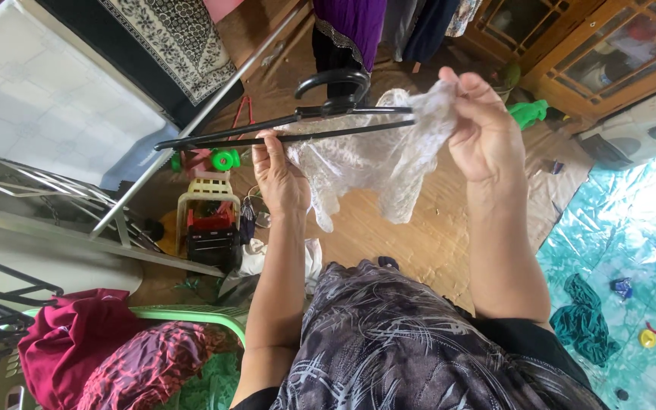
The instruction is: Hanging items of clothing from a laundry basket onto hangers and placing them on a drying rack.
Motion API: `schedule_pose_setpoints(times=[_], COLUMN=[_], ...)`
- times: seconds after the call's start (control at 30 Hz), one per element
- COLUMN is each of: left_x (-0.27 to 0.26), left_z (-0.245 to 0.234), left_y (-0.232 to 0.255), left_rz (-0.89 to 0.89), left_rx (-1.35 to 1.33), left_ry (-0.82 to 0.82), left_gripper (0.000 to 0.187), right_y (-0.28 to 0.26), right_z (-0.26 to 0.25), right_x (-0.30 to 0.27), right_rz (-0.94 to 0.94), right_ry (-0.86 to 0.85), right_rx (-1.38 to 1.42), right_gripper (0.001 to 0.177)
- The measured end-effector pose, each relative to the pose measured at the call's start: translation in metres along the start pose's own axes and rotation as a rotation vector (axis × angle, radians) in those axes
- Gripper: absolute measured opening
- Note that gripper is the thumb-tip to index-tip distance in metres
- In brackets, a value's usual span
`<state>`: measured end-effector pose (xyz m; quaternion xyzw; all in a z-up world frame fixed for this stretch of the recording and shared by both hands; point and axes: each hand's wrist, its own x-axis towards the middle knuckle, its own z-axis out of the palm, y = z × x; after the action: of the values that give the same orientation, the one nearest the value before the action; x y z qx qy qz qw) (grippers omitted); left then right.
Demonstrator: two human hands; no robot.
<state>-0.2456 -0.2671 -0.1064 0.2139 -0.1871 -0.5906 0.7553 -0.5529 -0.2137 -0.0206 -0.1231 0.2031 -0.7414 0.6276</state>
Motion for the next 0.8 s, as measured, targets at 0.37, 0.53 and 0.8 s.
schedule_pose_setpoints(times=[0.37, 0.53, 0.8], left_x=[-0.005, -0.006, -0.006], left_z=[0.014, 0.021, 0.023], left_y=[0.021, 0.031, 0.025], left_rz=[-0.042, -0.034, -0.016], left_rx=[-0.038, -0.025, 0.033], left_ry=[-0.067, -0.129, -0.132], left_gripper=[0.010, 0.008, 0.010], right_y=[0.009, 0.016, 0.019], right_z=[0.060, 0.058, 0.047], right_x=[-0.049, -0.055, -0.056], right_rz=[-0.399, -0.498, -0.605], right_ry=[-0.089, -0.117, -0.206], right_rx=[-1.504, -1.729, -1.508], right_gripper=[0.028, 0.029, 0.026])
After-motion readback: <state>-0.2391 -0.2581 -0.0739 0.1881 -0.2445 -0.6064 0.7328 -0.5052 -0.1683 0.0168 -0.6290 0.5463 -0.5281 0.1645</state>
